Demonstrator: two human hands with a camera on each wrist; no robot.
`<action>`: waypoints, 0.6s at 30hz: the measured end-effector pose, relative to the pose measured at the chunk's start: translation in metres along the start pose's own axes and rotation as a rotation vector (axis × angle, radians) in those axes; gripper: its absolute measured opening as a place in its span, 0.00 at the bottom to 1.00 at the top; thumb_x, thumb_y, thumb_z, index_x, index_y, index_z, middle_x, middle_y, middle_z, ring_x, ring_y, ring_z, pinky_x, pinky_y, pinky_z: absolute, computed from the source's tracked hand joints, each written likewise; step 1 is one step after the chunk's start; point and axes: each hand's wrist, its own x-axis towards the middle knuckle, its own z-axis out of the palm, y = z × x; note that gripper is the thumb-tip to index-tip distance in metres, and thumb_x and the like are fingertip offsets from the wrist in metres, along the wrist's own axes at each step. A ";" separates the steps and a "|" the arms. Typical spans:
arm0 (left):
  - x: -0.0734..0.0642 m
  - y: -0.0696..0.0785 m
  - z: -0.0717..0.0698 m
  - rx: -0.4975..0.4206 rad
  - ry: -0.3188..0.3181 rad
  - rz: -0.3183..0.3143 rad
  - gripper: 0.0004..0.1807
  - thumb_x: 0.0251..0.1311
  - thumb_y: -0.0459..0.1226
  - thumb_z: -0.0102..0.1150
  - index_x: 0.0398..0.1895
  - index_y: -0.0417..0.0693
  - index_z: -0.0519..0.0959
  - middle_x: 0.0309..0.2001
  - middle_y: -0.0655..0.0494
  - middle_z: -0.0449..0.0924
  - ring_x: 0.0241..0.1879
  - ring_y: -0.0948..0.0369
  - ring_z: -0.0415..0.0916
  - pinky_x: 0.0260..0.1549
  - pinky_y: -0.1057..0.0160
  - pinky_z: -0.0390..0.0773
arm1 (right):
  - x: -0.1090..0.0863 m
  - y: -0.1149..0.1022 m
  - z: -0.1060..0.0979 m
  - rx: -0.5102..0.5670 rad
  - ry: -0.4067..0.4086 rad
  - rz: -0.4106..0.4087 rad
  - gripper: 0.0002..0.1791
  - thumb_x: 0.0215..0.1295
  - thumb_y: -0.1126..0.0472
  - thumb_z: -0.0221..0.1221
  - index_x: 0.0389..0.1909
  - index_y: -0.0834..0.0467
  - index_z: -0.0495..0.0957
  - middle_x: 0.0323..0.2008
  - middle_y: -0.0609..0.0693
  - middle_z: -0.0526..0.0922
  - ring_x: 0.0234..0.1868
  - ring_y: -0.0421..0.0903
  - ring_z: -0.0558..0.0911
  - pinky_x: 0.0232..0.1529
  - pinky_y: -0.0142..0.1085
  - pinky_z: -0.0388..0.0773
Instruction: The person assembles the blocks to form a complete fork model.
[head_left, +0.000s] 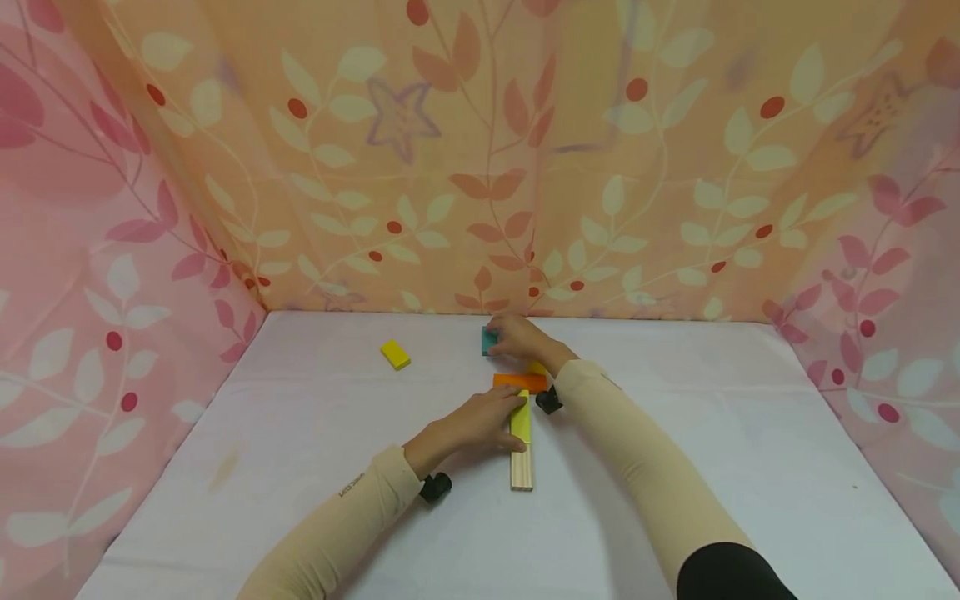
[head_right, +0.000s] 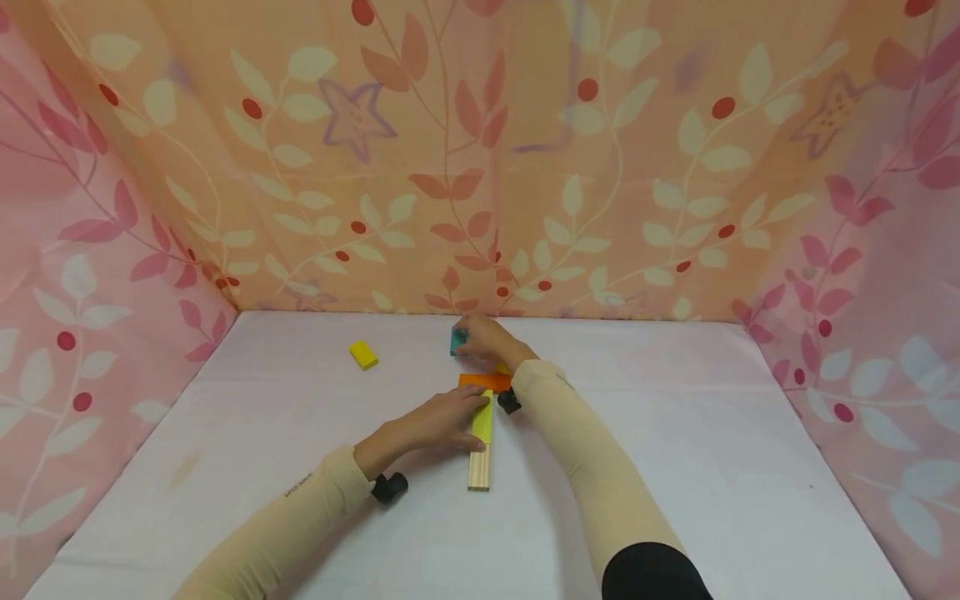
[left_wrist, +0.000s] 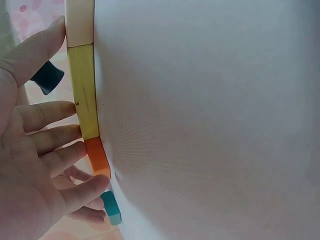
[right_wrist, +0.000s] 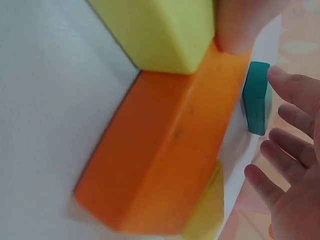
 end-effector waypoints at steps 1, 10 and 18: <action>0.000 0.000 0.000 -0.003 -0.001 0.000 0.44 0.55 0.56 0.67 0.71 0.46 0.66 0.75 0.50 0.58 0.74 0.55 0.56 0.68 0.47 0.64 | 0.000 -0.001 0.000 0.004 -0.001 0.003 0.27 0.63 0.56 0.64 0.62 0.60 0.74 0.64 0.56 0.74 0.64 0.53 0.72 0.71 0.46 0.65; 0.000 0.001 0.000 -0.001 0.004 0.004 0.43 0.54 0.56 0.67 0.70 0.45 0.67 0.75 0.49 0.58 0.74 0.55 0.57 0.68 0.48 0.66 | -0.002 -0.004 0.001 0.087 -0.040 0.040 0.29 0.64 0.57 0.64 0.64 0.59 0.71 0.66 0.56 0.72 0.61 0.53 0.72 0.71 0.48 0.64; -0.001 0.001 0.000 0.008 0.009 0.003 0.44 0.54 0.56 0.67 0.70 0.45 0.66 0.75 0.49 0.58 0.74 0.54 0.56 0.68 0.47 0.65 | 0.004 -0.002 0.003 0.028 -0.025 0.049 0.29 0.61 0.55 0.66 0.62 0.60 0.74 0.63 0.55 0.75 0.58 0.52 0.75 0.69 0.47 0.67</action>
